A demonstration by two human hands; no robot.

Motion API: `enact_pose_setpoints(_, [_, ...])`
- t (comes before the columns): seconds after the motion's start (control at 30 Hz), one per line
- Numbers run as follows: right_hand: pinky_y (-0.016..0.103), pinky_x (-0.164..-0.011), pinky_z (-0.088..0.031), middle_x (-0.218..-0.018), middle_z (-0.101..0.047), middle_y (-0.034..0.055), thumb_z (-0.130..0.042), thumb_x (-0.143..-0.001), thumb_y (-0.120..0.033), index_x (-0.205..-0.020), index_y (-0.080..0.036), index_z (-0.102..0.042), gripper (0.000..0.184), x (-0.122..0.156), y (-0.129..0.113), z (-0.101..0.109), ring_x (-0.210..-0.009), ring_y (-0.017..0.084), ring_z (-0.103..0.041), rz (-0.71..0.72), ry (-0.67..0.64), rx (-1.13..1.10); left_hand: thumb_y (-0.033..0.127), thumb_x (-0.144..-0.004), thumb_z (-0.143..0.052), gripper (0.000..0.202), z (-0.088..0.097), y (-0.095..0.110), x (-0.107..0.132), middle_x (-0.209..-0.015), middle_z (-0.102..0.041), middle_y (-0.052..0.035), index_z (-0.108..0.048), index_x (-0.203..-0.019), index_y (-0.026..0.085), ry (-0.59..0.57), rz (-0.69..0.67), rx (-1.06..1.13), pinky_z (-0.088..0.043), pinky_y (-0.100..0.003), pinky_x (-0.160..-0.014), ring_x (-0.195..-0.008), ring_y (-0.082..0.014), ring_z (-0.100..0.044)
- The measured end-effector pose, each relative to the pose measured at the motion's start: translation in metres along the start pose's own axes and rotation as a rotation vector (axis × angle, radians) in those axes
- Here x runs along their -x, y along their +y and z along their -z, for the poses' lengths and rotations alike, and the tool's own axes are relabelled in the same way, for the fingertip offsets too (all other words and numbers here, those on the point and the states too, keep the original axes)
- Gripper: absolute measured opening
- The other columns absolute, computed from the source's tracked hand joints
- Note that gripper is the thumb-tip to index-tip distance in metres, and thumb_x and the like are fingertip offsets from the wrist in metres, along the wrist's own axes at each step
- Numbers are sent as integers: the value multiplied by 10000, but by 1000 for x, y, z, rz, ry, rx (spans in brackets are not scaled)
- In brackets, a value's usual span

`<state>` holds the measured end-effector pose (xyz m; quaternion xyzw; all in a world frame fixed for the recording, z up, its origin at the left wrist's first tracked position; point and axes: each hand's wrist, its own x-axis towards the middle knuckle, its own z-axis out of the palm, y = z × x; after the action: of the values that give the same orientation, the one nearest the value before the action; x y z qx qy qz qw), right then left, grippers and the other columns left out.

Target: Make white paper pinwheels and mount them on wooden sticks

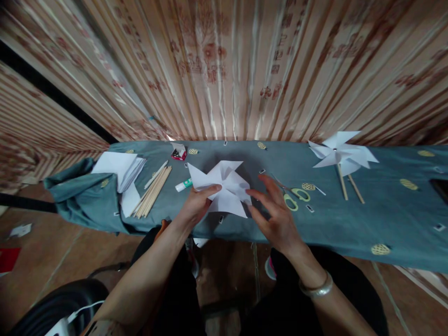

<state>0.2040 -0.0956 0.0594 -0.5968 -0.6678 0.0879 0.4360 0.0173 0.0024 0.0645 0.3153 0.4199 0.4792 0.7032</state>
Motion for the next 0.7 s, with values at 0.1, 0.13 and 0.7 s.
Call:
enact_pose_setpoints(0.1, [497, -1161, -388, -1573, -405, -24, -600, -875, -212, -1140, -347, -704, 314, 0, -13, 1, -1451, 267, -379, 28, -73, -94, 235, -445, -890, 320, -3, -2, 1, -749, -763, -51, -749, -714, 135, -35, 52, -4, -535, -338, -761, -709, -195, -690])
enact_pose_setpoints(0.13, [502, -1163, -384, -1572, -407, -35, -595, -872, -195, -1103, -347, -720, 303, 0, -15, 1, -1458, 267, -367, 35, -81, -115, 233, -452, -888, 315, -4, -3, 2, -751, -763, -53, -752, -718, 132, -46, 67, -7, -533, -333, -747, -701, -192, -687])
enact_pose_setpoints(0.7, [570, -1173, -312, -1356, -638, 43, -681, -852, -332, -780, -266, -753, 121, -11, -9, -19, -1391, 304, -455, -100, 96, -150, 263, -470, -911, 379, -15, -9, 12, -815, -773, -56, -774, -801, 142, -52, -4, -115, -554, -333, -767, -735, -196, -695])
